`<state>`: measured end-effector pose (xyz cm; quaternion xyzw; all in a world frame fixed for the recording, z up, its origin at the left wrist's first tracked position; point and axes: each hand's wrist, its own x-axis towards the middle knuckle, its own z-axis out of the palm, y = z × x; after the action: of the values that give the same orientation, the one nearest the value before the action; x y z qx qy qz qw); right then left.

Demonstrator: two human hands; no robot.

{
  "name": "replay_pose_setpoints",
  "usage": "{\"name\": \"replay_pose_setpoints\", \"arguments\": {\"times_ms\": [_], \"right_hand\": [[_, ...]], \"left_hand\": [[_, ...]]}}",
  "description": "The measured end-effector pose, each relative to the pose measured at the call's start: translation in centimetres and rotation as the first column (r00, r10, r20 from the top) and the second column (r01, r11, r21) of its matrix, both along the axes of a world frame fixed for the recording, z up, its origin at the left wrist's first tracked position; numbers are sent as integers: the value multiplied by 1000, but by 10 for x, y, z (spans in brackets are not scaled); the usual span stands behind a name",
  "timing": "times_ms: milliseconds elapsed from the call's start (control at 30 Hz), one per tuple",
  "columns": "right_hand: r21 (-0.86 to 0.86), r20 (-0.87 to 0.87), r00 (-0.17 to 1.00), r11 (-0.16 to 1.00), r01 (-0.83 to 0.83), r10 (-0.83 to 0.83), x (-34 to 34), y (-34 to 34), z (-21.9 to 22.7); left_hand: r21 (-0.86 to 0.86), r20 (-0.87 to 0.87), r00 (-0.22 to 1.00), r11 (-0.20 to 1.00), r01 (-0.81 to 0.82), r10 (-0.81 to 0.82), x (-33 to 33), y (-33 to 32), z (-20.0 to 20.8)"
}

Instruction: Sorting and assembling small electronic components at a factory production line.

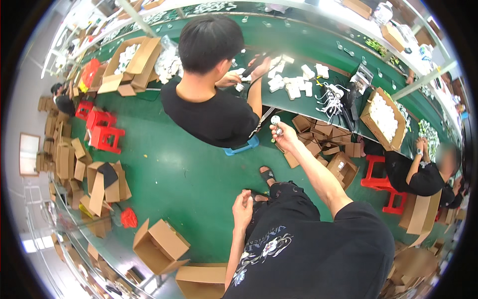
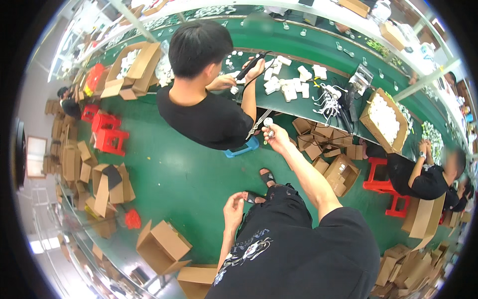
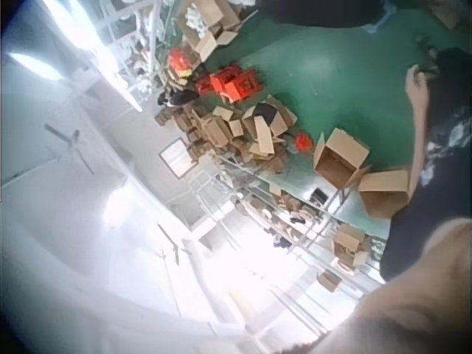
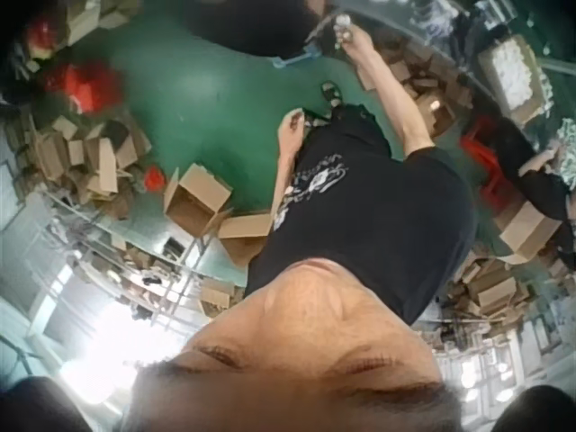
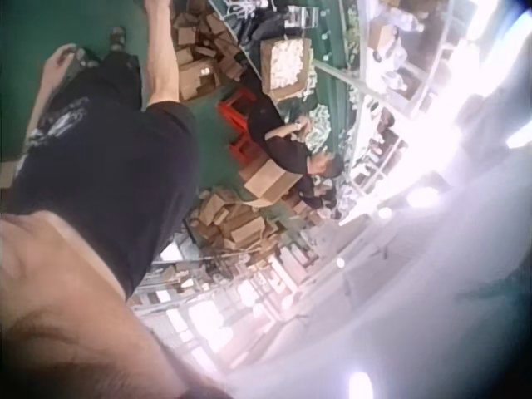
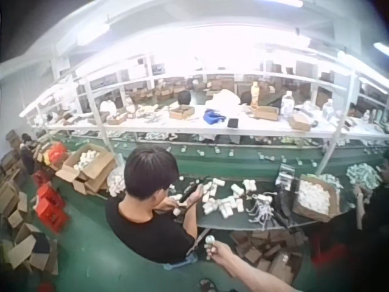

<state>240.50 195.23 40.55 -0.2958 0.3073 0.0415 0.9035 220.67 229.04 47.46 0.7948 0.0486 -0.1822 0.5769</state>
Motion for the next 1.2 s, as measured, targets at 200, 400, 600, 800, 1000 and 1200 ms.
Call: {"name": "replay_pose_setpoints", "arguments": {"times_ms": [200,400,600,800,1000,1200], "right_hand": [[-130,-48,984,978,163,-171,78,-66,-39],[-350,-41,992,932,98,-120,208,-100,-66],[-832,-98,991,555,-31,-93,326,-135,-99],[-999,-5,996,50,-1,-92,322,-138,-104],[-973,164,986,160,164,-11,141,-169,-103],[-918,-394,916,71,-389,-72,-193,-201,-171]], "left_hand": [[104,-110,987,986,127,-115,19,9,-1],[172,-172,982,984,-54,84,30,-19,-18],[122,-339,914,974,-192,223,30,-90,-40],[93,-396,907,989,-114,142,36,-151,-20],[117,-368,929,993,-8,51,32,-166,-22],[180,-223,961,962,207,-165,3,-160,-29]]}}
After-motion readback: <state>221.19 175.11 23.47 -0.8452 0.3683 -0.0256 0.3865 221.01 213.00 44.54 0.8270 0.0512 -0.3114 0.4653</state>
